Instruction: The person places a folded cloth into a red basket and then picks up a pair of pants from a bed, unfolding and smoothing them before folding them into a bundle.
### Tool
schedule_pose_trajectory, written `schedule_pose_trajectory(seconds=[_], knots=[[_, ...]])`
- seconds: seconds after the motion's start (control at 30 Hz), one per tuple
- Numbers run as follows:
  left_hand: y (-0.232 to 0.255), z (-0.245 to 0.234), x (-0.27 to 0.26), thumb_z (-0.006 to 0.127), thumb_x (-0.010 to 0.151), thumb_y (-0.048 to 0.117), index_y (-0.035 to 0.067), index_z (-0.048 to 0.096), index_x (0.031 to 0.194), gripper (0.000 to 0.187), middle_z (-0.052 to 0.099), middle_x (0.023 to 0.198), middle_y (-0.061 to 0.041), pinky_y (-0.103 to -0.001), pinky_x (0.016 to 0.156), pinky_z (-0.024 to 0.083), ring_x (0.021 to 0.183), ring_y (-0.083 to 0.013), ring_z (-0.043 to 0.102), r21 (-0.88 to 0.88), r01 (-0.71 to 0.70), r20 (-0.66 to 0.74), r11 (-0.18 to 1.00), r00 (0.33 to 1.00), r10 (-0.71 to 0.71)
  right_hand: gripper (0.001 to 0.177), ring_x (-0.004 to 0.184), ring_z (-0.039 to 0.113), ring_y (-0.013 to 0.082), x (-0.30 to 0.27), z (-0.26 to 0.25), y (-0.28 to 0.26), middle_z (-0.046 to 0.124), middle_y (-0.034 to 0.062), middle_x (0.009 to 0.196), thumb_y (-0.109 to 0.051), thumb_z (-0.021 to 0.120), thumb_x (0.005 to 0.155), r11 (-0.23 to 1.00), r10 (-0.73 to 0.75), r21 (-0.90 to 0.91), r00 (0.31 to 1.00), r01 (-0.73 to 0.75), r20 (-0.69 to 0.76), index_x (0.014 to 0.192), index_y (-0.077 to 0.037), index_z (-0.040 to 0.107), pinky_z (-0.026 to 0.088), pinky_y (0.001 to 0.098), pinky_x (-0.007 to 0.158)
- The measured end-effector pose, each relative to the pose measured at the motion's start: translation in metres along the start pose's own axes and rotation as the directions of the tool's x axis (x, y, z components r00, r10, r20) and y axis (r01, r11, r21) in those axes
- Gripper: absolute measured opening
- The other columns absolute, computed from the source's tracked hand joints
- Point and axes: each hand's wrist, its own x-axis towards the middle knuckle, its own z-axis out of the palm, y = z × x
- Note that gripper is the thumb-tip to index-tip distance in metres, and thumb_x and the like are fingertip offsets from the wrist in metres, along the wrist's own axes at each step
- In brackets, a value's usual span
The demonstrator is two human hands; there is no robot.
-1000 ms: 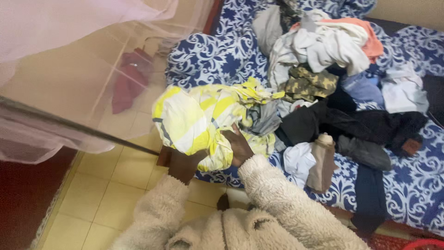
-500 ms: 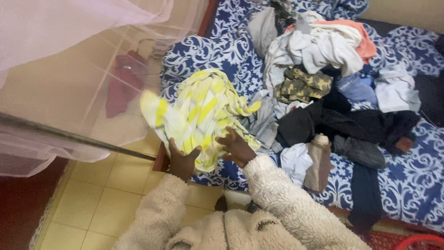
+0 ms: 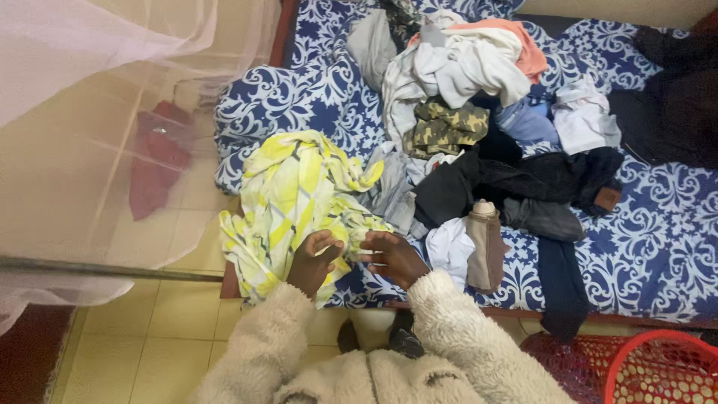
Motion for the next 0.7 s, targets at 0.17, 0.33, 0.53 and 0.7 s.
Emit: schedule_pose_trajectory(seconds=[0.17, 0.33, 0.53, 0.7], knots=[[0.024, 0.007, -0.013, 0.072, 0.089, 0.037, 0.002, 0.052, 0.143, 0.067, 0.064, 0.138, -0.012, -0.035, 0.098, 0.052, 0.117, -0.0202, 0.064, -0.251, -0.057, 0.198, 0.966, 0.974, 0.109, 0.038, 0.095, 0.066, 0.0199, 0.003, -0.051, 0.018, 0.067, 0.0061, 0.121, -0.030, 0.059, 0.098, 0.996, -0.050, 0.077, 0.998, 0.054, -0.044, 0.131, -0.013, 0.057, 0.054, 0.0351, 0.081], [0.038, 0.013, -0.021, 0.062, 0.095, 0.046, 0.001, 0.049, 0.146, 0.069, 0.062, 0.140, -0.016, -0.039, 0.102, 0.050, 0.121, -0.0258, 0.064, -0.273, -0.060, 0.211, 0.960, 0.970, 0.120, 0.041, 0.095, 0.065, 0.0183, -0.004, -0.060, 0.017, 0.068, 0.0042, 0.113, -0.023, 0.067, 0.093, 0.996, -0.011, 0.083, 0.984, 0.026, -0.177, 0.131, -0.013, 0.056, 0.053, 0.0348, 0.080], [0.053, 0.023, -0.022, 0.042, 0.092, 0.068, 0.015, 0.014, 0.162, 0.092, 0.058, 0.142, -0.019, -0.044, 0.102, 0.048, 0.119, -0.0311, 0.062, -0.442, -0.034, 0.196, 0.896, 0.971, 0.133, 0.041, 0.094, 0.066, 0.0181, -0.026, -0.043, -0.017, 0.068, 0.0030, 0.109, -0.024, 0.067, 0.093, 0.983, -0.094, 0.134, 0.971, 0.126, -0.221, 0.130, -0.011, 0.054, 0.052, 0.0350, 0.080], [0.059, 0.034, -0.007, 0.039, 0.089, 0.075, 0.016, 0.008, 0.164, 0.100, 0.057, 0.143, -0.019, -0.045, 0.102, 0.048, 0.117, -0.0316, 0.062, -0.519, 0.043, 0.267, 0.853, 0.957, 0.114, 0.042, 0.098, 0.065, 0.0182, -0.044, -0.049, -0.037, 0.069, 0.0023, 0.112, -0.026, 0.064, 0.093, 0.971, -0.178, 0.111, 0.949, 0.213, -0.262, 0.132, -0.011, 0.057, 0.055, 0.0365, 0.084]])
